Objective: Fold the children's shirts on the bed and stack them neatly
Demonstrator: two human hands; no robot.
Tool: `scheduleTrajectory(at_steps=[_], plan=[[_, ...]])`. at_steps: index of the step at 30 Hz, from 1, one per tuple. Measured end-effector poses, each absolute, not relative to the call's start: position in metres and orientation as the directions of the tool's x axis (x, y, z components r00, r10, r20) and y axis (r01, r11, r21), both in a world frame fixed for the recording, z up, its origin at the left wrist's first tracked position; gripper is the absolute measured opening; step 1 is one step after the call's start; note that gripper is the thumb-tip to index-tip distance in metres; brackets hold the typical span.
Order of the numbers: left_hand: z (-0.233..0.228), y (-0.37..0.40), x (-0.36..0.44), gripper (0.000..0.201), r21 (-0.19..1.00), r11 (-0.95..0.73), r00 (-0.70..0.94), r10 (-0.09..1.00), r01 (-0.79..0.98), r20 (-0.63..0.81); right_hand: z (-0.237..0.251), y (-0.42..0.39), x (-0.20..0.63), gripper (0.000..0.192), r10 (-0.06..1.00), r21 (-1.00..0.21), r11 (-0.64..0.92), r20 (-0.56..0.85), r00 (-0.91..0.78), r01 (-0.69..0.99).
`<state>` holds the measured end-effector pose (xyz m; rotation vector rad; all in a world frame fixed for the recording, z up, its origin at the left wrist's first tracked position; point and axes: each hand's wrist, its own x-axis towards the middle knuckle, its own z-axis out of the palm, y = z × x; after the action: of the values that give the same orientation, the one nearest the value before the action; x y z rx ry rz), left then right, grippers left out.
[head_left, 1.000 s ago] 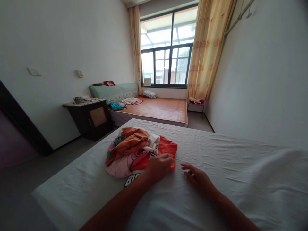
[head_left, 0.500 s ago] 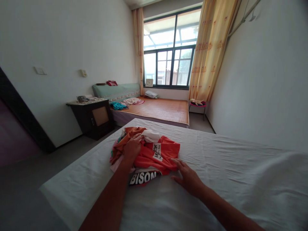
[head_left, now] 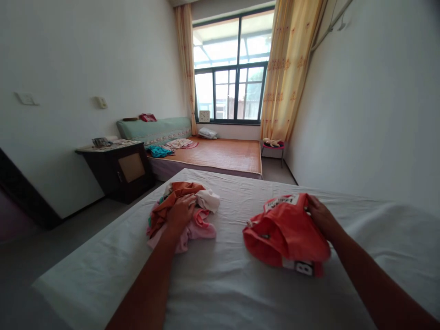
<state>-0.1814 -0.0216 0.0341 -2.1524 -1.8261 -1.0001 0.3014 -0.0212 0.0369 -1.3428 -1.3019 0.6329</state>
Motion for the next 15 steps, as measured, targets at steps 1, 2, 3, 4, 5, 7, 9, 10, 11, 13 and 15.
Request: scheduleTrajectory(at_steps=[1, 2, 3, 4, 5, 7, 9, 10, 11, 13, 15], plan=[[0.034, -0.024, -0.177, 0.035, 0.251, -0.239, 0.059, 0.824, 0.938, 0.563, 0.027, -0.025, 0.317, 0.039, 0.918, -0.900, 0.166, 0.290, 0.270, 0.403], [0.036, -0.026, -0.172, 0.035, 0.204, -0.227, 0.075, 0.822, 0.952, 0.564, 0.016, -0.029, 0.330, 0.040, 0.910, -0.878, 0.121, 0.285, 0.303, 0.462], [0.039, -0.030, -0.166, 0.035, 0.164, -0.211, 0.082, 0.817, 0.964, 0.570, 0.004, -0.035, 0.339, 0.042, 0.896, -0.860, 0.084, 0.286, 0.339, 0.504], [0.044, -0.033, -0.158, 0.035, 0.132, -0.192, 0.080, 0.809, 0.972, 0.583, -0.007, -0.041, 0.344, 0.044, 0.883, -0.843, 0.063, 0.297, 0.365, 0.534], [0.049, -0.037, -0.149, 0.035, 0.113, -0.174, 0.072, 0.797, 0.978, 0.600, -0.016, -0.047, 0.347, 0.046, 0.880, -0.827, 0.054, 0.304, 0.364, 0.560], [0.060, -0.046, -0.123, 0.036, 0.111, -0.185, 0.076, 0.777, 0.976, 0.624, -0.030, -0.057, 0.347, 0.050, 0.904, -0.789, 0.055, 0.300, 0.306, 0.612], [0.065, -0.054, -0.089, 0.037, 0.149, -0.312, 0.165, 0.782, 0.938, 0.601, -0.037, -0.063, 0.345, 0.056, 0.930, -0.745, 0.067, 0.287, 0.228, 0.663], [0.064, -0.058, -0.070, 0.035, 0.183, -0.408, 0.241, 0.784, 0.895, 0.572, -0.039, -0.065, 0.344, 0.058, 0.938, -0.723, 0.074, 0.285, 0.199, 0.686], [0.060, -0.062, -0.051, 0.033, 0.234, -0.512, 0.334, 0.781, 0.826, 0.528, -0.040, -0.065, 0.344, 0.059, 0.940, -0.702, 0.083, 0.290, 0.178, 0.707], [0.045, -0.070, -0.016, 0.028, 0.356, -0.658, 0.476, 0.739, 0.664, 0.476, -0.043, -0.064, 0.345, 0.058, 0.938, -0.665, 0.106, 0.314, 0.149, 0.739], [0.025, -0.076, 0.009, 0.041, 0.420, -0.686, 0.535, 0.727, 0.594, 0.431, -0.047, -0.062, 0.347, 0.054, 0.933, -0.638, 0.126, 0.336, 0.128, 0.760]])
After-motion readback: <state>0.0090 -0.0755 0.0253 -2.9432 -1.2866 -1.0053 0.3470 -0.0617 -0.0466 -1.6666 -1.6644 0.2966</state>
